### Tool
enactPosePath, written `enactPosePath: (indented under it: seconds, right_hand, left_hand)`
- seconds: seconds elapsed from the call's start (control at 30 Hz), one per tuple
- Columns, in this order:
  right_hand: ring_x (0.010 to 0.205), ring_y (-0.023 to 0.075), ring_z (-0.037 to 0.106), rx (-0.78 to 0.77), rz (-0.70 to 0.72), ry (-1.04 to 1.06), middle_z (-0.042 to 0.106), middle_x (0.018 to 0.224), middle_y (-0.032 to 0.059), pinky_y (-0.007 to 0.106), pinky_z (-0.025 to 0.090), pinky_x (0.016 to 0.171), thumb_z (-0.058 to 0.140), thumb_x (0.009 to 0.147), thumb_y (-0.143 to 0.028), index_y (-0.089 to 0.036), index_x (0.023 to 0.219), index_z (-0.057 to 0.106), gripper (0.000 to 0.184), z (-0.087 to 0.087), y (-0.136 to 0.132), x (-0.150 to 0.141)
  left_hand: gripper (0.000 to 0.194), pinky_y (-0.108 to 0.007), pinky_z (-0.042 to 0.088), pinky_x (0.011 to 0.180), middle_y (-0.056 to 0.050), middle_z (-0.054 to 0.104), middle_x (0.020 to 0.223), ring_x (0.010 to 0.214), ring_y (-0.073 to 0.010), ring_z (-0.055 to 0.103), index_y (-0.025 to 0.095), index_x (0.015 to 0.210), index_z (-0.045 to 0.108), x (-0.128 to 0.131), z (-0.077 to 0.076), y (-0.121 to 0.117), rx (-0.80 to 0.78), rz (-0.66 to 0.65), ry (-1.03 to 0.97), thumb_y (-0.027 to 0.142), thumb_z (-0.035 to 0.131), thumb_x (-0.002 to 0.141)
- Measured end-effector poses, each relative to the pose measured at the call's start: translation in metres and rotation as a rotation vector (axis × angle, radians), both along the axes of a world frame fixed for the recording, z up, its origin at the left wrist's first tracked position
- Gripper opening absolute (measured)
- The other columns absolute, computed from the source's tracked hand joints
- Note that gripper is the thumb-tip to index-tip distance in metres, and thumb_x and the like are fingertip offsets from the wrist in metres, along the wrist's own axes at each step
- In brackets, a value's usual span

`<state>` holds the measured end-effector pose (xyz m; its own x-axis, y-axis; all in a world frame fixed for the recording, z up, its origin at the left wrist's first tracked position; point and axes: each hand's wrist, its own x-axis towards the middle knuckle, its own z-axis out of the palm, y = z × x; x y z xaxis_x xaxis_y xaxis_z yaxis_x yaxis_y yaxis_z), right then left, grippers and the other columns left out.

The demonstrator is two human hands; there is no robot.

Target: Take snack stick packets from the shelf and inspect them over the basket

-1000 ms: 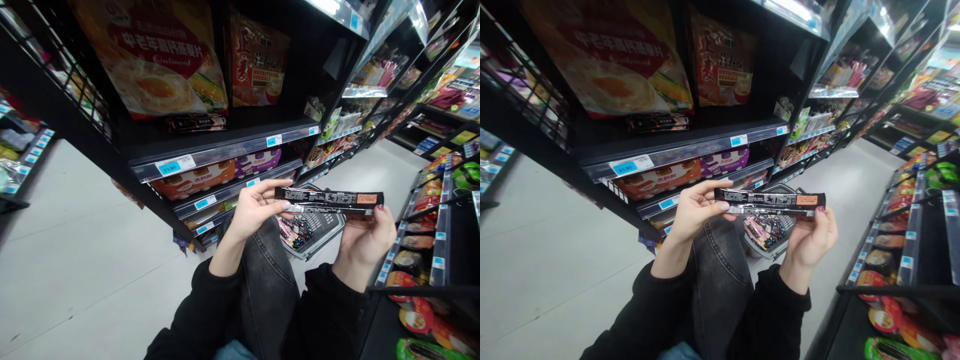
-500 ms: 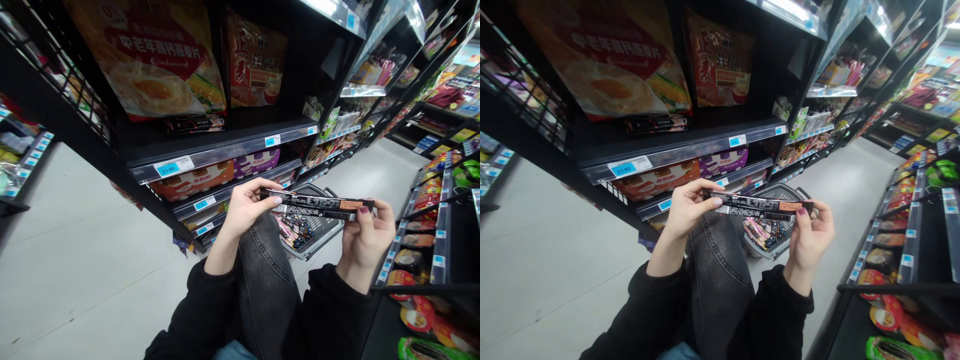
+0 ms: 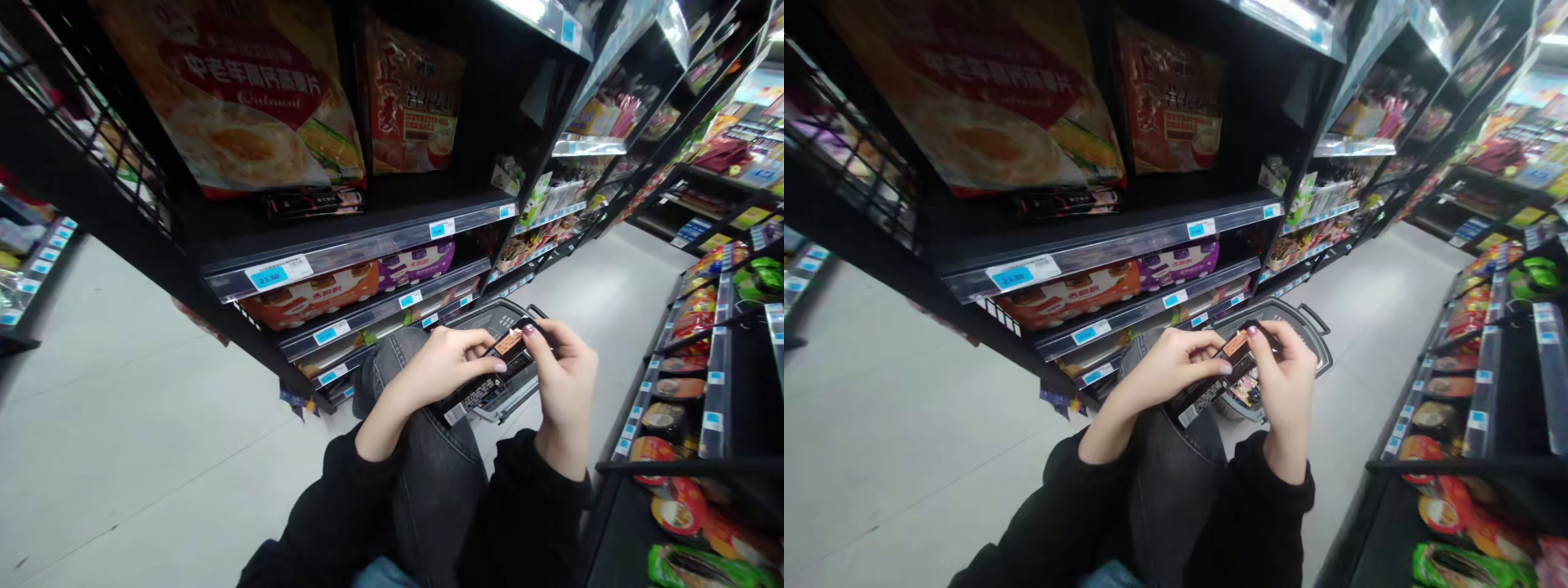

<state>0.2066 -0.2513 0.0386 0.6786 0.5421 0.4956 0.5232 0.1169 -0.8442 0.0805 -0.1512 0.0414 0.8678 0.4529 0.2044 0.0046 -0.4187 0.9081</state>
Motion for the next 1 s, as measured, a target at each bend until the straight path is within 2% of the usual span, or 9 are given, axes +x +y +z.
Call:
enactPosePath:
  seconds: [0.13, 0.27, 0.43, 0.53, 0.63, 0.7, 0.8, 0.87, 1.0]
  right_hand:
    - [0.062, 0.0104, 0.055, 0.317, -0.114, 0.223, 0.063, 0.068, -0.0002, 0.023, 0.043, 0.059, 0.072, 0.073, -0.030, -0.015, 0.075, 0.068, 0.015, -0.004, 0.003, 0.006]
    - [0.063, 0.0094, 0.054, 0.610, -0.209, 0.407, 0.061, 0.068, -0.0004, 0.023, 0.043, 0.062, 0.076, 0.067, -0.025, -0.015, 0.072, 0.067, 0.014, -0.003, 0.000, 0.017]
    - [0.062, 0.0089, 0.054, 0.659, -0.179, 0.410, 0.061, 0.071, 0.0004, 0.022, 0.042, 0.058, 0.078, 0.066, -0.028, -0.014, 0.072, 0.064, 0.020, -0.003, -0.007, 0.025]
    - [0.045, 0.0042, 0.039, 0.629, -0.051, 0.428, 0.058, 0.068, -0.0031, 0.020, 0.030, 0.043, 0.076, 0.071, -0.038, -0.017, 0.077, 0.062, 0.026, -0.004, -0.006, 0.023]
    - [0.038, 0.0031, 0.027, 0.559, 0.157, 0.420, 0.052, 0.061, -0.0061, 0.019, 0.024, 0.041, 0.072, 0.075, -0.041, -0.021, 0.081, 0.060, 0.024, -0.003, -0.004, 0.019]
    - [0.042, 0.0047, 0.037, 0.521, 0.224, 0.391, 0.057, 0.067, -0.0034, 0.020, 0.031, 0.044, 0.068, 0.079, -0.045, -0.023, 0.088, 0.061, 0.025, -0.003, -0.003, 0.017]
    - [0.070, 0.0130, 0.059, 0.456, 0.240, 0.389, 0.065, 0.093, 0.0057, 0.025, 0.046, 0.059, 0.059, 0.080, -0.058, -0.022, 0.108, 0.061, 0.046, -0.007, -0.002, 0.019]
    - [0.087, 0.0177, 0.062, 0.407, 0.285, 0.398, 0.064, 0.103, 0.0082, 0.030, 0.050, 0.070, 0.061, 0.077, -0.061, -0.021, 0.111, 0.061, 0.053, -0.011, -0.001, 0.020]
    - [0.078, 0.0154, 0.061, 0.123, 0.387, 0.377, 0.065, 0.089, 0.0046, 0.028, 0.050, 0.071, 0.073, 0.072, -0.043, -0.018, 0.098, 0.065, 0.036, -0.016, 0.004, 0.018]
  left_hand:
    - [0.029, -0.018, 0.042, 0.063, 0.001, 0.061, 0.074, 0.068, -0.0093, 0.057, 0.012, 0.098, 0.064, -0.009, 0.003, 0.009, -0.112, -0.199, 0.038, 0.024, 0.072, 0.073]
    - [0.014, -0.016, 0.037, 0.049, 0.004, 0.046, 0.062, 0.058, -0.0097, 0.059, 0.012, 0.080, 0.057, -0.017, 0.001, 0.022, -0.110, -0.387, 0.209, 0.021, 0.066, 0.075]
    - [0.023, -0.019, 0.049, 0.060, -0.001, 0.061, 0.074, 0.067, -0.0132, 0.064, 0.013, 0.088, 0.057, -0.012, -0.011, 0.029, -0.288, -0.496, 0.179, 0.024, 0.069, 0.072]
    - [0.055, -0.026, 0.052, 0.067, -0.008, 0.066, 0.094, 0.085, -0.0192, 0.065, 0.014, 0.108, 0.057, -0.005, -0.019, 0.030, -0.542, -0.790, 0.160, 0.048, 0.074, 0.068]
    - [0.062, -0.029, 0.052, 0.061, -0.012, 0.067, 0.094, 0.078, -0.0210, 0.066, 0.013, 0.109, 0.057, 0.004, -0.025, 0.026, -0.726, -0.982, 0.203, 0.066, 0.058, 0.075]
    - [0.051, -0.028, 0.050, 0.057, -0.009, 0.067, 0.081, 0.064, -0.0175, 0.064, 0.014, 0.099, 0.058, 0.010, -0.027, 0.021, -0.693, -0.888, 0.195, 0.058, 0.064, 0.075]
    - [0.038, -0.023, 0.046, 0.057, -0.003, 0.064, 0.073, 0.060, -0.0120, 0.059, 0.014, 0.080, 0.055, 0.014, -0.026, 0.013, -0.505, -0.529, 0.112, 0.038, 0.079, 0.063]
    - [0.037, -0.021, 0.043, 0.058, -0.001, 0.063, 0.072, 0.063, -0.0105, 0.057, 0.013, 0.074, 0.053, 0.016, -0.023, 0.007, -0.418, -0.293, 0.049, 0.031, 0.081, 0.058]
    - [0.040, -0.019, 0.035, 0.054, 0.003, 0.053, 0.062, 0.059, -0.0089, 0.048, 0.014, 0.066, 0.047, 0.020, -0.020, -0.002, -0.318, 0.072, -0.020, 0.037, 0.080, 0.058]
